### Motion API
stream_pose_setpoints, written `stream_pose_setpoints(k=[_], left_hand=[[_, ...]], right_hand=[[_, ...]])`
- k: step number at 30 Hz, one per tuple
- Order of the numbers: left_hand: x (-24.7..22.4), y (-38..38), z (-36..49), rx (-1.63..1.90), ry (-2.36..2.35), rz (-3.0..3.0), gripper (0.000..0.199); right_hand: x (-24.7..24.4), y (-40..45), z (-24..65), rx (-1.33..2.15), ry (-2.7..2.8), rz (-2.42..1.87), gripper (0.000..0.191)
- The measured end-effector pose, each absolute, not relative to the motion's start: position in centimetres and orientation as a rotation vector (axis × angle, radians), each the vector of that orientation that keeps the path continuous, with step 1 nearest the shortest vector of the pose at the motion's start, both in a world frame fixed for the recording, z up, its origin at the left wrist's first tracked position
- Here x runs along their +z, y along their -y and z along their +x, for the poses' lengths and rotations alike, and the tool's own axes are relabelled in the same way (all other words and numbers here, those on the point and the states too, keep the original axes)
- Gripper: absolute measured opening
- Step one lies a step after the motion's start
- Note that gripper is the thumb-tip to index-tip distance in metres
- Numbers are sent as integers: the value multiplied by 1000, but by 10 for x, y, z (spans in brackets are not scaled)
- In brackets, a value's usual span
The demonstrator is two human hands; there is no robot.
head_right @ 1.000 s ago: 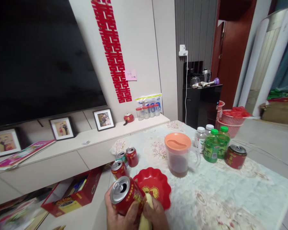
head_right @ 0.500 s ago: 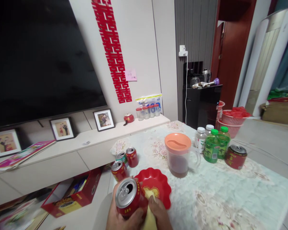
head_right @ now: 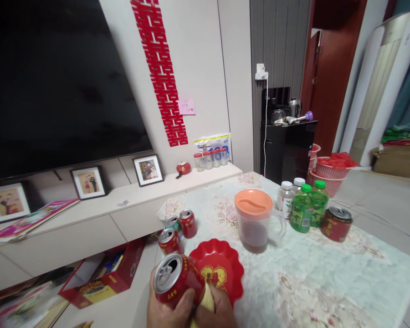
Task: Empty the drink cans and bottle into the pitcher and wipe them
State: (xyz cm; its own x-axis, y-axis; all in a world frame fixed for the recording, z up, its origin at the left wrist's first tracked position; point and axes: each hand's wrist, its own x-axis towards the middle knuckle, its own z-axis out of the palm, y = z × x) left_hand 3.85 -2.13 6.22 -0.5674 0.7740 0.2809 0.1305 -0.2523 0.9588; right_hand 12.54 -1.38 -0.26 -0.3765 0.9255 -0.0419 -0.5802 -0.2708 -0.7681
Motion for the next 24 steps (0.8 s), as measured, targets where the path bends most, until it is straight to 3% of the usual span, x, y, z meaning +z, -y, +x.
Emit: stream_pose_setpoints(k=[3,8,15,20,24], left_hand=[[60,20,43,1867,-1501,1030,61],[49,16,43,1917,-1584,1019,66],[36,16,44,1883,-1618,984,67],[32,21,59,1880,-1472,914,68],[31,27,67,1912,-1443,973,69]], right_hand=[[-9,9,125,1834,783,-567,67],[-12,5,127,1772,699,-752,58],[-1,12,131,1422,722,-941,63],[-3,20,133,1175,861,-899,47],[-8,20,148,1260,884,-906,43]])
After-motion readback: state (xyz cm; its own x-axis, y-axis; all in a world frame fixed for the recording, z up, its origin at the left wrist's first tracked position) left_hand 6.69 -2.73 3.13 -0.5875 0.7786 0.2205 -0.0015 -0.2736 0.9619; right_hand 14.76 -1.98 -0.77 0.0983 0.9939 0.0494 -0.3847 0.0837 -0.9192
